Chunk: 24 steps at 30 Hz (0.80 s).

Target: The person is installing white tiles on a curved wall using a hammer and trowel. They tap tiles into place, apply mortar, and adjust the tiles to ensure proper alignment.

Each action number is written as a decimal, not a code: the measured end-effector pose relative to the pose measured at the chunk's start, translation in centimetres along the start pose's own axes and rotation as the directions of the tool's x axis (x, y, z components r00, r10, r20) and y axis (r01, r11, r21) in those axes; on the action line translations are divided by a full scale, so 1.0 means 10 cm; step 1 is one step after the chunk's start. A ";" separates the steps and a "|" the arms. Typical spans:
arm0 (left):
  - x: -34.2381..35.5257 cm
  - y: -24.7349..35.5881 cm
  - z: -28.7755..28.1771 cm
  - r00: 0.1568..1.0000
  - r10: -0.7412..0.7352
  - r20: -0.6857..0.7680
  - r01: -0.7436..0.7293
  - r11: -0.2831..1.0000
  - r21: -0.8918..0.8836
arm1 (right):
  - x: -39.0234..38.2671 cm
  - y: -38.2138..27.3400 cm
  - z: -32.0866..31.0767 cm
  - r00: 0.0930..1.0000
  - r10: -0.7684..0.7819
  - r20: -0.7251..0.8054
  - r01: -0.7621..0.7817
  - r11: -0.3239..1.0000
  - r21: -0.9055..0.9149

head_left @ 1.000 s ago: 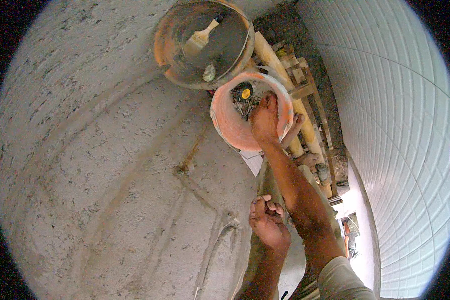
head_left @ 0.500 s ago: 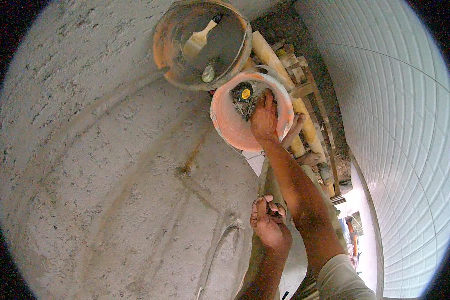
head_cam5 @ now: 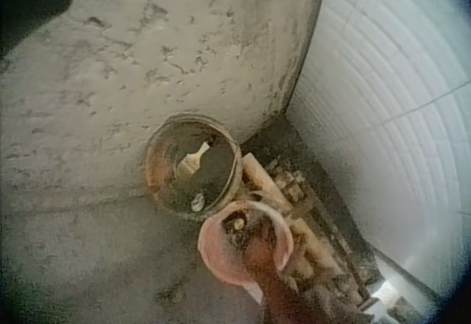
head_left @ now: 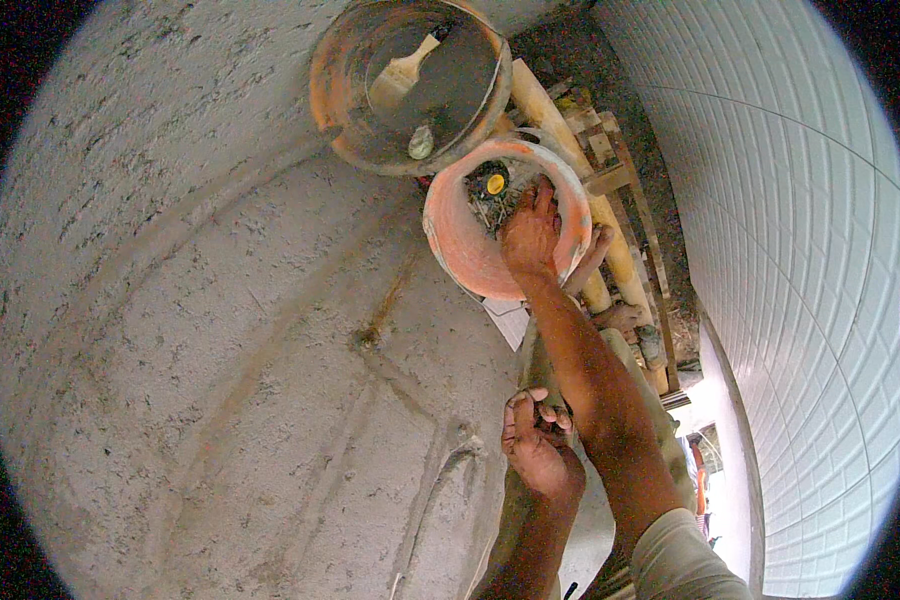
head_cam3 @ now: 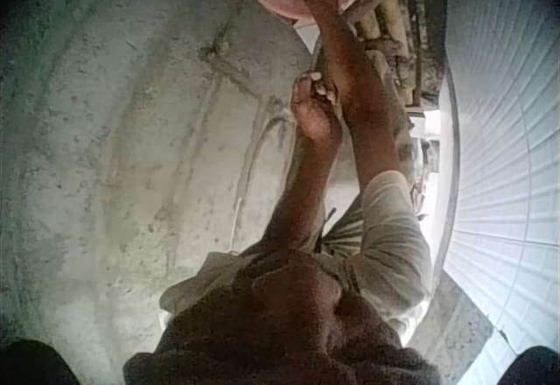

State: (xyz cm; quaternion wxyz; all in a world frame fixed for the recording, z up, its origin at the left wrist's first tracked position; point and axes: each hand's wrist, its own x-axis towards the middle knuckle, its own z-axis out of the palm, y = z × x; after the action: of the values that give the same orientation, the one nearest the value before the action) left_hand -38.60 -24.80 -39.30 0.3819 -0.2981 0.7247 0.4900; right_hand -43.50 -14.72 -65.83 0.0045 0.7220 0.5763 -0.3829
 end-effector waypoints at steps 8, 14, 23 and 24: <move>0.01 -0.01 0.01 1.000 -0.001 -0.021 0.001 1.000 0.006 | -0.01 0.17 0.17 0.997 -0.052 -0.058 0.052 0.999 -0.003; 0.09 0.14 0.05 0.993 0.009 -0.121 -0.010 1.000 -0.011 | -0.50 0.06 -0.54 0.976 -0.212 0.046 0.198 0.957 0.214; 0.25 0.54 0.07 0.922 0.374 0.098 -0.383 0.846 0.371 | -1.40 0.32 -2.09 0.748 -0.414 0.518 -0.059 0.737 0.674; 0.24 0.58 0.07 0.901 0.404 0.158 -0.433 0.809 0.397 | -1.45 0.29 -2.24 0.718 -0.444 0.536 -0.074 0.717 0.693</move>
State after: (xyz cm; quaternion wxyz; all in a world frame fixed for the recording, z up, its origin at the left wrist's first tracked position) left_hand -44.34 -22.28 -38.67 0.3438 -0.0250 0.8479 0.4027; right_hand -29.38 -17.66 -43.20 -0.0902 0.4180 0.4309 -0.7946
